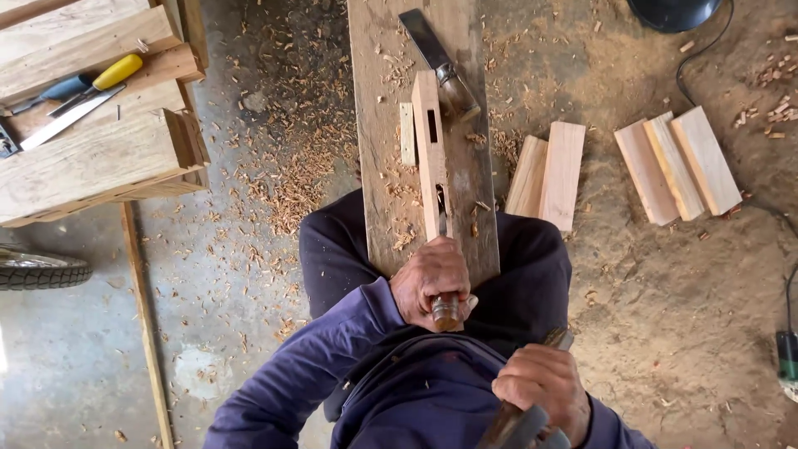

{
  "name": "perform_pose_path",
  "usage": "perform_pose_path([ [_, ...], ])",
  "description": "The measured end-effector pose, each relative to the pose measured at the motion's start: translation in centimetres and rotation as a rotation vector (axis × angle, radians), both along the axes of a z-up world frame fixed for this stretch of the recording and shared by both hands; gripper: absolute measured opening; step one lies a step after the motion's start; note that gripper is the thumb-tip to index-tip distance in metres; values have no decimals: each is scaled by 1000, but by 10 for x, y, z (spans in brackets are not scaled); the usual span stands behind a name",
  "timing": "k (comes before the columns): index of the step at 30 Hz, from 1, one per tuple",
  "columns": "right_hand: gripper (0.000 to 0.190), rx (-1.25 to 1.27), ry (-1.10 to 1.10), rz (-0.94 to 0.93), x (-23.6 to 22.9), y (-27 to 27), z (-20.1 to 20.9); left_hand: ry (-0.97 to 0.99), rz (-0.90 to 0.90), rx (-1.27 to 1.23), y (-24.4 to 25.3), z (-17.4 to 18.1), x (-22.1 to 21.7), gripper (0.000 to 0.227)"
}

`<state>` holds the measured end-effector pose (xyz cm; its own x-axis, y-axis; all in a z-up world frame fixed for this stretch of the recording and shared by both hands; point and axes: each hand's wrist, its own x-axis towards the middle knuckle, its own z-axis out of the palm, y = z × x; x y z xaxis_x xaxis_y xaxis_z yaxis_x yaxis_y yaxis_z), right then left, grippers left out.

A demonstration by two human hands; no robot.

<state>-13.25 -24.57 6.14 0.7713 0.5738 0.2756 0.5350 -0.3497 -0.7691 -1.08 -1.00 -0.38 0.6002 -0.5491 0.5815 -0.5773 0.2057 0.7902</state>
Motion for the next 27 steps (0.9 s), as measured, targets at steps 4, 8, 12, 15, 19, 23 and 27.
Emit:
perform_pose_path([
  [4,33,53,-31,-57,0,4,12,201,143,-75,1,12,5,23],
  [8,27,35,44,-153,-6,-12,-1,-9,113,2,-7,11,-1,20],
  [12,35,28,111,-119,-14,-6,-5,-75,34,52,-9,-4,-8,20],
  [15,48,75,79,-102,-12,-2,-5,-23,56,56,-7,4,-3,21],
  [19,53,90,115,-119,-15,-4,-13,26,78,2,-4,13,-1,24],
  [23,54,88,85,-110,-7,-1,-10,27,61,40,-2,18,3,25],
  [27,55,95,104,-96,-2,-3,-8,64,27,24,-3,15,1,23],
])
